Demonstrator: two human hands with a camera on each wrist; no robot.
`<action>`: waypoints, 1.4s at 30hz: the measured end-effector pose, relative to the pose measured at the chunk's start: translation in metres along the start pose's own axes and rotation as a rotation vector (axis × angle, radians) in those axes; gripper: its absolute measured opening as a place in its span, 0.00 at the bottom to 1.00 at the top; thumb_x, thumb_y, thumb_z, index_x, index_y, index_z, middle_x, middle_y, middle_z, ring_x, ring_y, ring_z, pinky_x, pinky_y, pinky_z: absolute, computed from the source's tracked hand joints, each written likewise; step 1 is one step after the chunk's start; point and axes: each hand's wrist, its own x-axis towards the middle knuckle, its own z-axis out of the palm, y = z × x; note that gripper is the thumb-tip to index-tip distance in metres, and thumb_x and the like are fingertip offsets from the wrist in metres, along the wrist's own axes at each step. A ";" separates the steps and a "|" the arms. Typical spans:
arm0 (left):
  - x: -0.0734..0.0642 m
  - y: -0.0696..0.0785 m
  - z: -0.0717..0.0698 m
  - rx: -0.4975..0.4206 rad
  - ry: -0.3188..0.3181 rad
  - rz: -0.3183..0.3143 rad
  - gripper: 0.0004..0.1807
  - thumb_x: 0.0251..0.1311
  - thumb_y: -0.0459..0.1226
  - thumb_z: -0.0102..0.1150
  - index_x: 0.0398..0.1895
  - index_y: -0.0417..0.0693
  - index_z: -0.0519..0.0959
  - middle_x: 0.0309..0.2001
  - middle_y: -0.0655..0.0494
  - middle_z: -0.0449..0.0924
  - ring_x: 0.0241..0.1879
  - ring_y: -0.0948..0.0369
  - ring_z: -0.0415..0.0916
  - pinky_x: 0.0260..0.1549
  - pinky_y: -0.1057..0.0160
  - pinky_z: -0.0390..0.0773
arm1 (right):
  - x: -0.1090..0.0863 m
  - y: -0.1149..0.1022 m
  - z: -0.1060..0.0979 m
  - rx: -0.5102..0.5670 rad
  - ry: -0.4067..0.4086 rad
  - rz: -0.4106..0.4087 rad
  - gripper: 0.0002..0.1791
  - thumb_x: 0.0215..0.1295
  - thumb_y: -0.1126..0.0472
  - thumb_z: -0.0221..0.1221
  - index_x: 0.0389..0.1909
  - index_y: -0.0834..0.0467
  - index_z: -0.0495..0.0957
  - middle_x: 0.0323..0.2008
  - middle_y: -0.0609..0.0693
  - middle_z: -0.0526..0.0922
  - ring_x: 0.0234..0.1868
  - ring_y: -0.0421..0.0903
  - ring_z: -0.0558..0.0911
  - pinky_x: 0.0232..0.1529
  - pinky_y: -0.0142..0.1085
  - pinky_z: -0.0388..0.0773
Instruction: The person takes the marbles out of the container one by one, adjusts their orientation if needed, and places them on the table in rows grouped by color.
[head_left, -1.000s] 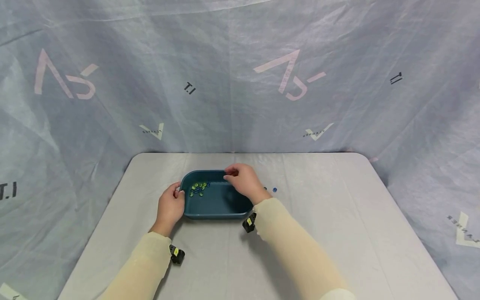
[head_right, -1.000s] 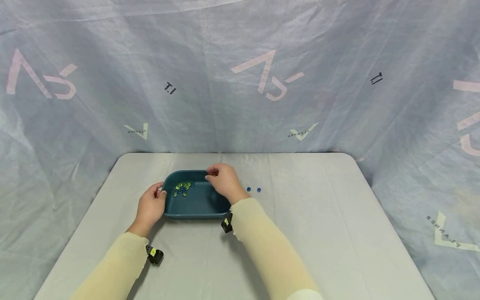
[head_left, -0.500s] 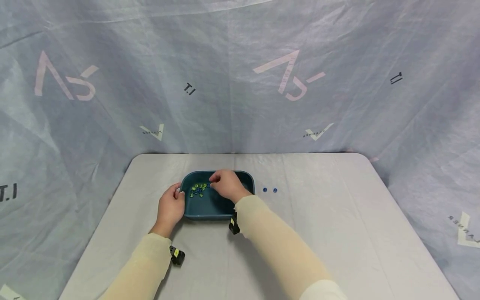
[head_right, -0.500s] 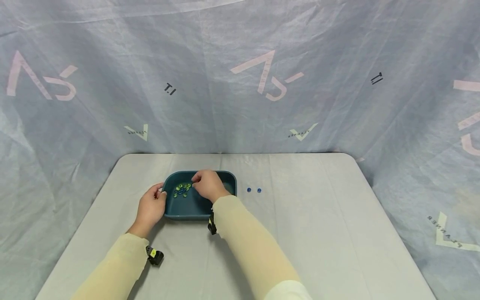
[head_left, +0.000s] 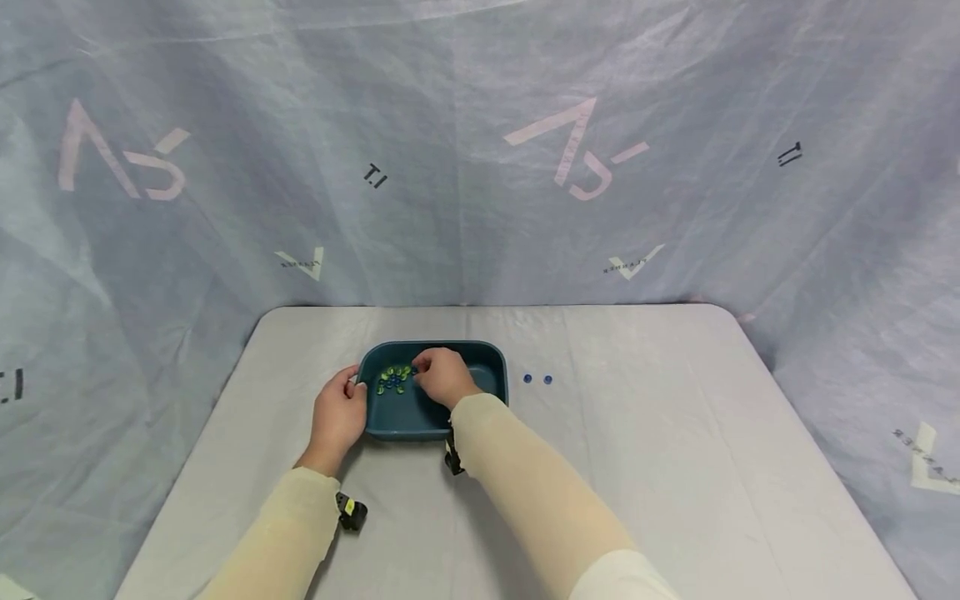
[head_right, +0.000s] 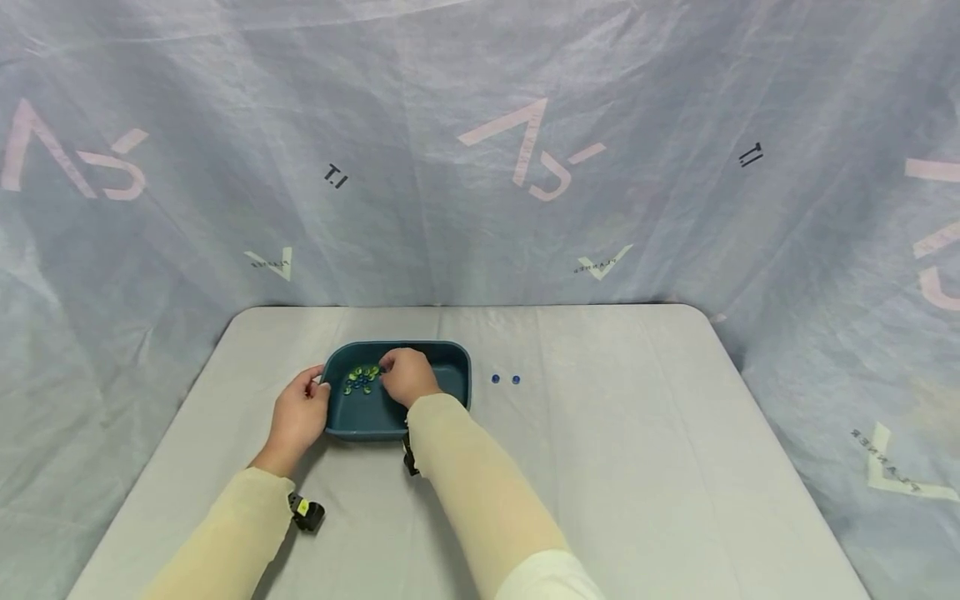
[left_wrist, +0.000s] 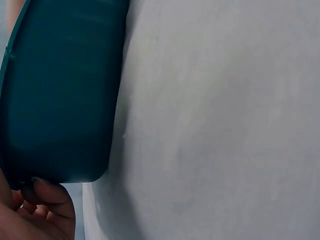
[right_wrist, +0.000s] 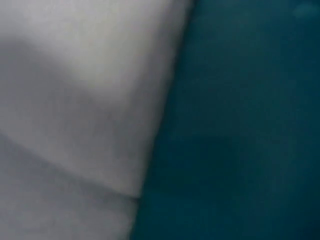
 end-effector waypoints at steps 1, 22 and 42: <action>0.000 0.000 -0.001 0.000 0.000 -0.002 0.19 0.68 0.40 0.46 0.61 0.49 0.70 0.27 0.52 0.65 0.24 0.55 0.63 0.26 0.58 0.62 | 0.001 0.000 0.002 -0.006 0.002 -0.004 0.13 0.61 0.61 0.62 0.47 0.53 0.81 0.38 0.42 0.78 0.37 0.39 0.76 0.37 0.36 0.74; -0.001 0.004 0.001 -0.022 0.021 0.021 0.19 0.67 0.38 0.47 0.60 0.46 0.71 0.24 0.53 0.64 0.22 0.56 0.62 0.25 0.59 0.62 | 0.009 -0.007 0.010 -0.179 -0.009 0.051 0.16 0.62 0.60 0.61 0.51 0.50 0.79 0.46 0.44 0.80 0.45 0.42 0.78 0.44 0.38 0.74; 0.000 0.001 -0.001 -0.011 0.017 0.001 0.20 0.67 0.39 0.48 0.61 0.47 0.71 0.25 0.52 0.64 0.24 0.55 0.63 0.27 0.58 0.62 | 0.008 -0.003 0.010 -0.041 -0.026 0.065 0.08 0.53 0.65 0.67 0.34 0.52 0.85 0.33 0.41 0.81 0.34 0.40 0.77 0.35 0.36 0.75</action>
